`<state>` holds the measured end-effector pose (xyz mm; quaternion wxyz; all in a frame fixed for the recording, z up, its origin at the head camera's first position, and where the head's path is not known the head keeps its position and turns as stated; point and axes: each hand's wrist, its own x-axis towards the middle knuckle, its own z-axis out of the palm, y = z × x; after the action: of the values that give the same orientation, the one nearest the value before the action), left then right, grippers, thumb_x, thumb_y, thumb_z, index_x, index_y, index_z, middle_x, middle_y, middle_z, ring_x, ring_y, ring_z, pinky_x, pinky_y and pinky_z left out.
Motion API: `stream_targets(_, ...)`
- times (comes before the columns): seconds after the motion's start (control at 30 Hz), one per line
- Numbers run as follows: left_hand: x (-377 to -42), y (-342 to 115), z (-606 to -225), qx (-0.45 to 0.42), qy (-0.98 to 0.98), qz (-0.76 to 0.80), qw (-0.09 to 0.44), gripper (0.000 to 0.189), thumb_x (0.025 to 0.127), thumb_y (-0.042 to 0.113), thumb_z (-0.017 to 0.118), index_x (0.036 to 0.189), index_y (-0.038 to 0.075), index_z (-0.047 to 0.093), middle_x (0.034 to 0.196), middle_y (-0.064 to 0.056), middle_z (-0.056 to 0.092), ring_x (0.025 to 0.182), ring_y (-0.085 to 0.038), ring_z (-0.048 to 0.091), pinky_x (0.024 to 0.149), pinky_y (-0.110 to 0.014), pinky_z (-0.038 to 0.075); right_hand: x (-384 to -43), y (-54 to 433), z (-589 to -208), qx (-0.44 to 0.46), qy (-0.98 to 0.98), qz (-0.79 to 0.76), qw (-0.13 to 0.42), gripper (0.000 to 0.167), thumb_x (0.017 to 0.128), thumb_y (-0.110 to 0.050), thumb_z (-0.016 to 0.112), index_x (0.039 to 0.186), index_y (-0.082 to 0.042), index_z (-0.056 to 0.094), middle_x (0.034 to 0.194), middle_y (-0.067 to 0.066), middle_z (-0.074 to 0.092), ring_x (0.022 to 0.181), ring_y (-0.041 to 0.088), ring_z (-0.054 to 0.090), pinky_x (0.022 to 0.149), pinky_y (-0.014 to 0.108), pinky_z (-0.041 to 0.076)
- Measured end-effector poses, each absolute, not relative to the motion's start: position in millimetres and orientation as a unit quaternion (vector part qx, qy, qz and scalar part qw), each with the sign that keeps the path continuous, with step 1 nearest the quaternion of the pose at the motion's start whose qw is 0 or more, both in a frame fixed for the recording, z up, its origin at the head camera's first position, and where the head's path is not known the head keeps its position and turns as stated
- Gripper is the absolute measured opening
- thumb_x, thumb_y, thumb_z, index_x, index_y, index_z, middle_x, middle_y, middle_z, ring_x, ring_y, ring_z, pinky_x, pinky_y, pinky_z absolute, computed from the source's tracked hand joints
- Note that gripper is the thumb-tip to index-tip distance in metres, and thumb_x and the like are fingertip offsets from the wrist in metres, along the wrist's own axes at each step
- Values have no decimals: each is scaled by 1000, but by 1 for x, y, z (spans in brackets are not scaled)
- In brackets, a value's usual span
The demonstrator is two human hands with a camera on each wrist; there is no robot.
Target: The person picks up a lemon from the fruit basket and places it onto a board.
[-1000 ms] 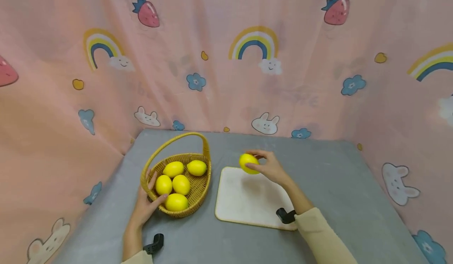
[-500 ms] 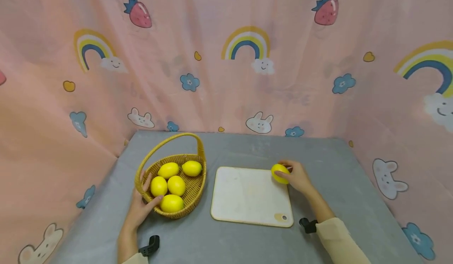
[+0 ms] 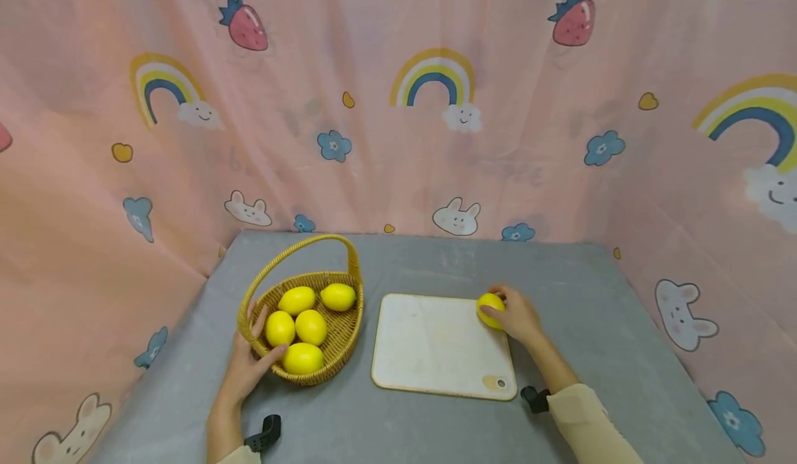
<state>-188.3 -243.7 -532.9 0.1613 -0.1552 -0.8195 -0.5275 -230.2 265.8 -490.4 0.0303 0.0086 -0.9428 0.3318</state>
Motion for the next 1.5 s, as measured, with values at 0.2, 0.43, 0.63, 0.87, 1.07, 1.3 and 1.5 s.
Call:
stream_targets(0.2, -190, -243, -534, -165, -819, -522, 173, 87, 77, -9, 74, 151, -11, 29, 160, -32, 6, 142, -59, 2, 107, -73, 2, -231, 265, -491, 29, -940, 340, 31, 47, 90, -21, 73, 122, 8, 55, 116, 29, 59, 102, 42, 57, 86, 53, 49)
stream_targets(0.43, -188, -243, -533, -159, -818, -528, 164, 88, 77, -5, 76, 153, -5, 31, 162, -26, 8, 145, -53, 3, 107, -73, 4, -229, 261, -490, 85, -930, 351, 71, 44, 87, -17, 72, 121, 9, 64, 110, 29, 58, 92, 39, 56, 76, 48, 48)
stream_targets(0.63, -188, -243, -531, -155, -816, -533, 160, 88, 78, -4, 77, 153, -4, 31, 163, -24, 8, 146, -51, 2, 108, -71, 4, -232, 260, -492, 46, -936, 346, 53, 42, 88, -14, 72, 123, 8, 65, 115, 30, 56, 94, 38, 57, 78, 49, 48)
stream_targets(0.87, -188, -243, -531, -163, -815, -529, 168, 88, 77, -5, 77, 152, -5, 32, 162, -27, 8, 145, -53, 4, 107, -73, 5, -230, 262, -492, 42, -940, 335, 53, 47, 87, -15, 75, 126, 9, 63, 115, 31, 56, 96, 39, 57, 81, 51, 49)
stream_targets(1.07, -187, -241, -529, -164, -817, -525, 171, 86, 78, -4, 76, 152, -5, 32, 161, -28, 9, 144, -55, 4, 106, -73, 6, -230, 261, -491, 45, -937, 343, 55, 51, 86, -15, 76, 127, 11, 60, 113, 31, 52, 92, 37, 55, 78, 50, 50)
stream_targets(1.3, -184, -241, -527, -165, -814, -532, 167, 84, 81, -4, 74, 153, -5, 31, 162, -27, 6, 144, -54, 2, 107, -72, 5, -228, 258, -489, 45, -936, 345, 61, 53, 87, -15, 75, 130, 11, 58, 118, 33, 50, 97, 41, 55, 81, 53, 50)
stream_targets(1.5, -185, -242, -528, -164, -820, -523, 163, 84, 81, -1, 75, 153, -5, 31, 161, -30, 7, 144, -55, 3, 106, -74, 6, -232, 249, -479, 47, -941, 324, 90, 61, 88, -22, 75, 137, 6, 53, 129, 33, 47, 114, 48, 49, 90, 62, 42)
